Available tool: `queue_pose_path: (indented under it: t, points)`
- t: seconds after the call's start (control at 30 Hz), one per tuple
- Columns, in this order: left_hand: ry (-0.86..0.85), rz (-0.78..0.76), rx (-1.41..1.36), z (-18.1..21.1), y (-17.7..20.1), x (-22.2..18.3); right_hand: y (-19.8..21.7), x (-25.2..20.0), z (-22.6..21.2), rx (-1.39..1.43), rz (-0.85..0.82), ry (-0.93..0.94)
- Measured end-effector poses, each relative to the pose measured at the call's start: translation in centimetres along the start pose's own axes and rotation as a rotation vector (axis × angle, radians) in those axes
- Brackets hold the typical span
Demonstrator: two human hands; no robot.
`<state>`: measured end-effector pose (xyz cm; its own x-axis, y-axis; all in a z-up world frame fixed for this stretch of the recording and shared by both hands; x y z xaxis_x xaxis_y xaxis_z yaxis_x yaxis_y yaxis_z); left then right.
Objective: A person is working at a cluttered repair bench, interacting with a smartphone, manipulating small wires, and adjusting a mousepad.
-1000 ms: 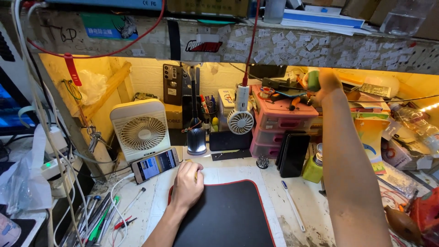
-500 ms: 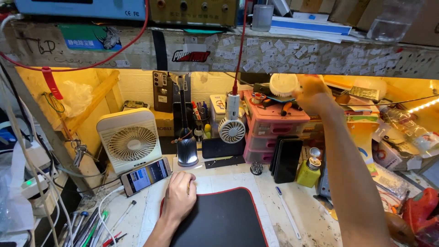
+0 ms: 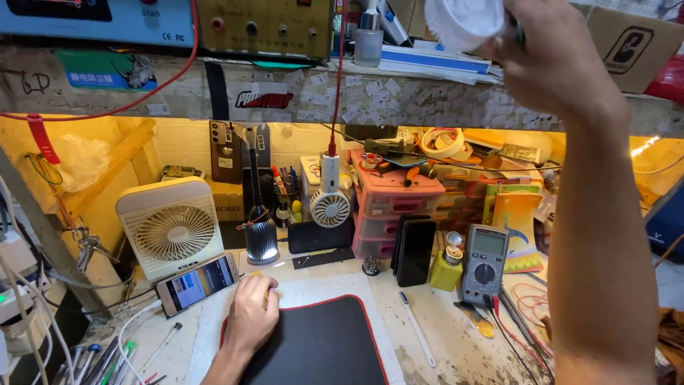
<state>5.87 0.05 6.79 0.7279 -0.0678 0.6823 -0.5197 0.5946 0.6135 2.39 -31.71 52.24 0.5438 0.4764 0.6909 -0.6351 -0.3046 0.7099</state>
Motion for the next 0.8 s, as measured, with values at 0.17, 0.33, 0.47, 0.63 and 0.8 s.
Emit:
queue_pose_path:
  t: [0.17,0.33,0.47,0.63,0.8]
  points:
    - [0.061,-0.070,0.010,-0.8,-0.7,-0.3,-4.7,3.7,5.8,0.086,-0.142,-0.307]
    - [0.051,-0.059,0.023,-0.7,-0.5,-0.2,-7.6,3.6,8.9,0.132,-0.202,-0.535]
    - [0.018,-0.028,0.009,-0.3,-0.1,-0.1,-8.6,3.7,9.8,0.085,-0.185,-0.532]
    - [-0.022,0.000,0.000,0.4,0.9,0.1,-8.2,3.5,8.8,0.053,-0.189,-0.515]
    - [-0.033,0.071,0.070,-1.7,-1.1,-0.7,-7.8,1.9,7.1,0.128,-0.168,-0.431]
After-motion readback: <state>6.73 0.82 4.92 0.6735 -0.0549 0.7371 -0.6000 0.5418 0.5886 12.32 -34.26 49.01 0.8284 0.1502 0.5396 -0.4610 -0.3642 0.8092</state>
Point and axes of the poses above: each hand's wrist, its own x-axis towards the middle knuckle, its own y-axis out of the back of the hand, z = x × y, the point moved 10 cm from there along x, towards the middle knuckle, and after that the axes turned 12 degrees about x, right-handed, at the moved point
